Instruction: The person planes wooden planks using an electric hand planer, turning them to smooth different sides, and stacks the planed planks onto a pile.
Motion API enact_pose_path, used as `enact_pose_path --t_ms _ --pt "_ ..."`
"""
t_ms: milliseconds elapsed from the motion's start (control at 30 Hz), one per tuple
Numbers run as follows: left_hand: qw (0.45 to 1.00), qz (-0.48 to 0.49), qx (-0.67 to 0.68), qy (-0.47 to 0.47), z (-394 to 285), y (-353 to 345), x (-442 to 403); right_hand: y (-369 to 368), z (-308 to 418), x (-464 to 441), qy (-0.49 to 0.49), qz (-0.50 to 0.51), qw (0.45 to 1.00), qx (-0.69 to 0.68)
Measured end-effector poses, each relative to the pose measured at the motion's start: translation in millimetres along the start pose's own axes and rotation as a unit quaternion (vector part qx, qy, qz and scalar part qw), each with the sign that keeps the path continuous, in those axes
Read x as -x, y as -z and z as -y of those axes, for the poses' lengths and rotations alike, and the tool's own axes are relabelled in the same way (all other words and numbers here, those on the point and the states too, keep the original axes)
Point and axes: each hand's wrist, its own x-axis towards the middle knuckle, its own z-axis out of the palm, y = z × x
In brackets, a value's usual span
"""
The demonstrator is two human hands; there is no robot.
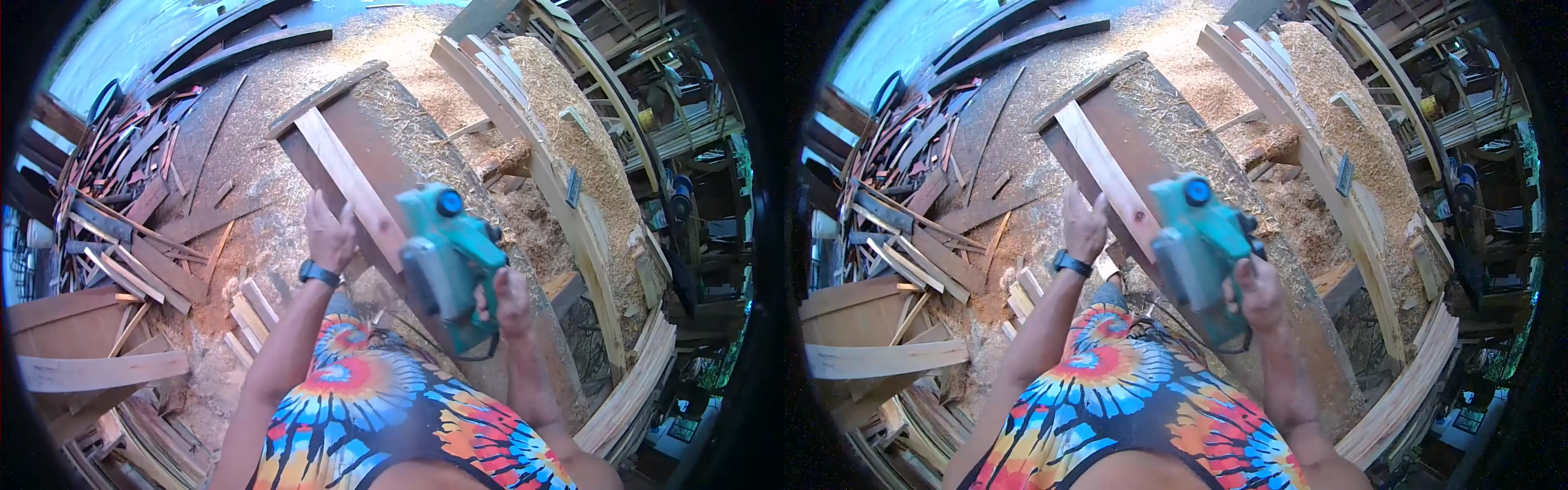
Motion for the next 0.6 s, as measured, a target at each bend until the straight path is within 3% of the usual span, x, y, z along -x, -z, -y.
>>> enact_pose_path --t_ms 67,167,267,400,500,600 --pt "0.998 -0.041 -0.057 0.003 -12 -36 16 26 -15 25 -0.003 -0.053 0.999 0.001" --pt "0.989 0.062 -0.054 0.124 -56 -37 37 60 -45 43 -0.007 -0.112 0.994 -0.007" --pt "0.978 0.125 -0.034 0.162 -89 -15 59 81 -72 54 -0.006 -0.138 0.99 -0.016" --pt "0.992 0.011 -0.083 0.09 -40 -58 74 98 -97 61 0.012 -0.127 0.991 -0.033" --pt "0.972 0.124 0.042 0.196 -56 -21 71 96 -93 61 0.011 -0.139 0.99 -0.034" --pt "0.984 0.078 -0.003 0.162 -75 12 70 96 -95 60 0.018 -0.132 0.991 -0.028"
